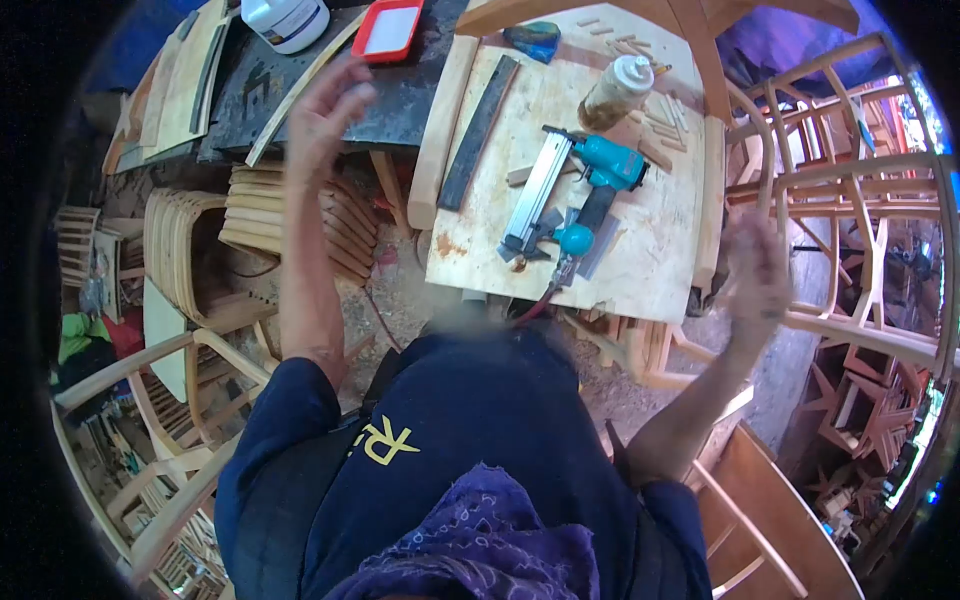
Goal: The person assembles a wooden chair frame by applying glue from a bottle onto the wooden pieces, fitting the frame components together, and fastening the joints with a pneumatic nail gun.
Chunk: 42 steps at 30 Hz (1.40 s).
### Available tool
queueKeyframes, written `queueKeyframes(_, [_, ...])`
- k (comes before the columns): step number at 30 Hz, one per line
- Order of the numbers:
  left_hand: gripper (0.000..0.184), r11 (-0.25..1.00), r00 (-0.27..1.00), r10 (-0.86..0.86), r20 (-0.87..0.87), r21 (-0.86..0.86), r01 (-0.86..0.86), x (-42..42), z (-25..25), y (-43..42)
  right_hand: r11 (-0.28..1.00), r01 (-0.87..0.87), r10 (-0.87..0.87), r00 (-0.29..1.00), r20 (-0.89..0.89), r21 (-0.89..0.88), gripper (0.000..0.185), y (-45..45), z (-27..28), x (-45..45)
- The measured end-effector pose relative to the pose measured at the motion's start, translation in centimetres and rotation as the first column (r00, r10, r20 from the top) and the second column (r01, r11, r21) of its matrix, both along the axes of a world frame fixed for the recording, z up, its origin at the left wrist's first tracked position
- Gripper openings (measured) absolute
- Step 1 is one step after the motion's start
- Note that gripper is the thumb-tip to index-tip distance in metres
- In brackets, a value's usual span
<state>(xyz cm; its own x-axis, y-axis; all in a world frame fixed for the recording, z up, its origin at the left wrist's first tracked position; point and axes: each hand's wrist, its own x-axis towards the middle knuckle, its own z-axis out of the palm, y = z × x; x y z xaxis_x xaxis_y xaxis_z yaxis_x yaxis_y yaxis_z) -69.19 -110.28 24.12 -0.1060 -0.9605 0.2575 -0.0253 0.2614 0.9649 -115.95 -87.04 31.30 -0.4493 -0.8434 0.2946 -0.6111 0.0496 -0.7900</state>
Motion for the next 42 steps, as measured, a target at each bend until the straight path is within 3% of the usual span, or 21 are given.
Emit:
queueKeyframes(1, [0.034,0.992,1.000,0.026,-0.010,-0.122,-0.027,0.2,4.1,0.6,0.997,-0.047,0.028,0.958,-0.284,-0.061,0.030,-0.6,4.4,0.6])
queueKeyframes(2, [0.032,0.968,0.999,0.050,-0.022,-0.245,-0.054,0.3,8.2,1.0,0.986,-0.105,0.037,0.896,-0.442,-0.131,0.030,-1.0,8.2,1.3])
queueKeyframes(3, [0.028,0.870,0.999,0.004,-0.035,-0.492,-0.021,0.0,11.8,1.4,0.961,-0.202,0.058,0.818,-0.572,-0.190,0.030,-1.1,11.5,2.6])
queueKeyframes(4, [0.042,0.672,0.951,0.300,0.074,-0.724,-0.156,1.9,14.6,1.1,0.920,-0.325,0.092,0.723,-0.685,-0.219,0.030,-1.4,14.5,4.1])
queueKeyframes(5, [0.041,0.615,0.970,0.239,0.036,-0.779,-0.122,1.7,17.4,2.2,0.875,-0.444,0.149,0.626,-0.765,-0.193,0.030,-1.8,16.5,5.8])
queueKeyframes(9, [0.039,0.600,0.992,-0.088,0.086,-0.791,0.122,-1.9,23.0,6.1,0.676,-0.737,0.293,0.283,-0.913,-0.011,0.030,-3.0,19.3,11.4])
queueKeyframes(13, [0.036,0.667,0.961,-0.225,0.163,-0.694,0.273,-6.1,23.7,9.2,0.588,-0.808,0.322,0.192,-0.927,0.037,0.031,-2.6,18.9,12.7])
queueKeyframes(18, [0.033,0.736,0.938,-0.289,0.190,-0.583,0.344,-9.2,23.1,11.5,0.531,-0.846,0.324,0.168,-0.931,0.032,0.031,-1.7,18.8,12.4])
queueKeyframes(23, [0.030,0.777,0.924,-0.330,0.192,-0.502,0.381,-10.7,23.3,13.1,0.537,-0.841,0.290,0.251,-0.924,-0.059,0.031,-1.5,19.5,10.9])
queueKeyframes(25, [0.029,0.800,0.922,-0.338,0.188,-0.458,0.386,-11.1,23.3,13.4,0.574,-0.803,0.265,0.363,-0.893,-0.157,0.031,-2.0,19.8,9.7])
queueKeyframes(27, [0.027,0.826,0.923,-0.337,0.185,-0.413,0.384,-11.3,22.9,14.0,0.649,-0.693,0.246,0.581,-0.776,-0.313,0.031,-3.4,19.3,7.5])
queueKeyframes(29, [0.026,0.848,0.930,-0.321,0.180,-0.382,0.367,-11.2,22.6,14.1,0.712,-0.537,0.242,0.793,-0.559,-0.453,0.031,-4.6,17.3,5.0])
queueKeyframes(31, [0.025,0.871,0.940,-0.292,0.175,-0.357,0.337,-11.0,21.8,14.2,0.720,-0.449,0.336,0.893,-0.300,-0.530,0.031,-4.6,13.7,3.1])
queueKeyframes(33, [0.024,0.901,0.950,-0.242,0.197,-0.318,0.295,-10.3,19.9,15.3,0.698,-0.439,0.501,0.864,-0.052,-0.567,0.028,-2.6,9.7,3.8])
queueKeyframes(35, [0.019,0.919,0.945,-0.148,0.293,-0.312,0.241,-9.8,18.3,17.6,0.669,-0.424,0.633,0.756,0.169,-0.610,0.023,-0.5,6.8,5.3])
queueKeyframes(36, [0.023,0.938,0.969,-0.201,0.141,-0.257,0.232,-9.8,16.7,18.1,0.647,-0.467,0.673,0.721,0.165,-0.603,0.022,0.4,7.0,5.7])
queueKeyframes(38, [0.024,0.915,0.949,-0.291,-0.118,-0.324,0.241,-10.3,16.9,19.4,0.585,-0.466,0.689,0.717,0.104,-0.664,0.020,1.6,7.9,6.7])
queueKeyframes(40, [0.026,0.843,0.946,-0.322,-0.043,-0.468,0.266,-9.6,19.2,20.5,0.455,-0.504,0.717,0.696,-0.034,-0.734,0.021,2.0,9.6,7.0])
queueKeyframes(41, [0.026,0.777,0.937,-0.348,0.013,-0.556,0.296,-9.0,20.4,20.7,0.375,-0.601,0.721,0.667,-0.186,-0.706,0.022,2.0,11.0,6.2])
queueKeyframes(42, [0.026,0.701,0.926,-0.372,0.071,-0.633,0.330,-8.8,21.3,20.9,0.306,-0.601,0.763,0.618,-0.187,-0.738,0.023,2.4,11.5,6.5])
